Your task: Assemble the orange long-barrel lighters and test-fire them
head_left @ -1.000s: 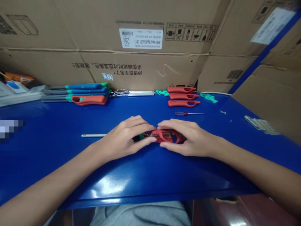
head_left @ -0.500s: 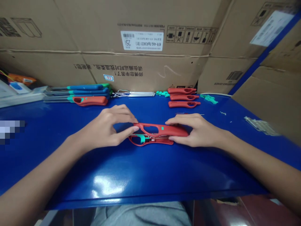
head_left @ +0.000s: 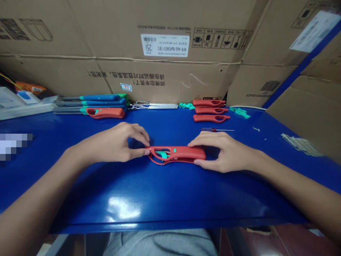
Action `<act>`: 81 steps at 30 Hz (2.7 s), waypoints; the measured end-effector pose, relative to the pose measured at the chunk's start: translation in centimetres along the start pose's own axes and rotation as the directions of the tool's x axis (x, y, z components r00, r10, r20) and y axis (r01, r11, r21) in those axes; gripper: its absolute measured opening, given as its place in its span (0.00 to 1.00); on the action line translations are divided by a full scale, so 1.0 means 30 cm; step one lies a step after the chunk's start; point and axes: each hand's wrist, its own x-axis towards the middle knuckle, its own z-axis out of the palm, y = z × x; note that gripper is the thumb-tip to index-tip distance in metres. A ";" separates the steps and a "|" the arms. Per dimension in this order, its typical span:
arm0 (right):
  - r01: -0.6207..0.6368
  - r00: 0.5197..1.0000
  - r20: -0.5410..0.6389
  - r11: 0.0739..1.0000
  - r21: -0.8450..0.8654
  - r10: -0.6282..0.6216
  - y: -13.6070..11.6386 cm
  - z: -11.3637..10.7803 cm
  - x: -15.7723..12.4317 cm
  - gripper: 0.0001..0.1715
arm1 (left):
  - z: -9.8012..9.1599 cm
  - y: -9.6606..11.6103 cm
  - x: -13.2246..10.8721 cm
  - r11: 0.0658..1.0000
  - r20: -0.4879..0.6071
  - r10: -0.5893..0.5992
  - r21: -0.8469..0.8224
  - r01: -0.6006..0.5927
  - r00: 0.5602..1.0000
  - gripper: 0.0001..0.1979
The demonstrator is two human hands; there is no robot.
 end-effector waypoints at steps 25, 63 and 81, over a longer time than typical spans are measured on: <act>-0.012 0.997 0.078 0.999 -0.038 0.015 0.003 0.023 -0.007 0.19 | 0.003 -0.003 0.003 0.999 0.079 -0.033 0.032 0.031 0.996 0.12; -0.050 0.985 -0.163 0.998 0.036 0.055 0.022 -0.010 0.005 0.13 | 0.065 0.032 0.031 0.987 -0.072 -0.130 -0.102 0.122 0.989 0.09; -0.274 0.859 -0.450 0.962 -0.006 0.242 -0.006 -0.085 0.017 0.11 | 0.087 0.045 0.043 0.997 -0.158 0.015 -0.077 -0.027 0.987 0.07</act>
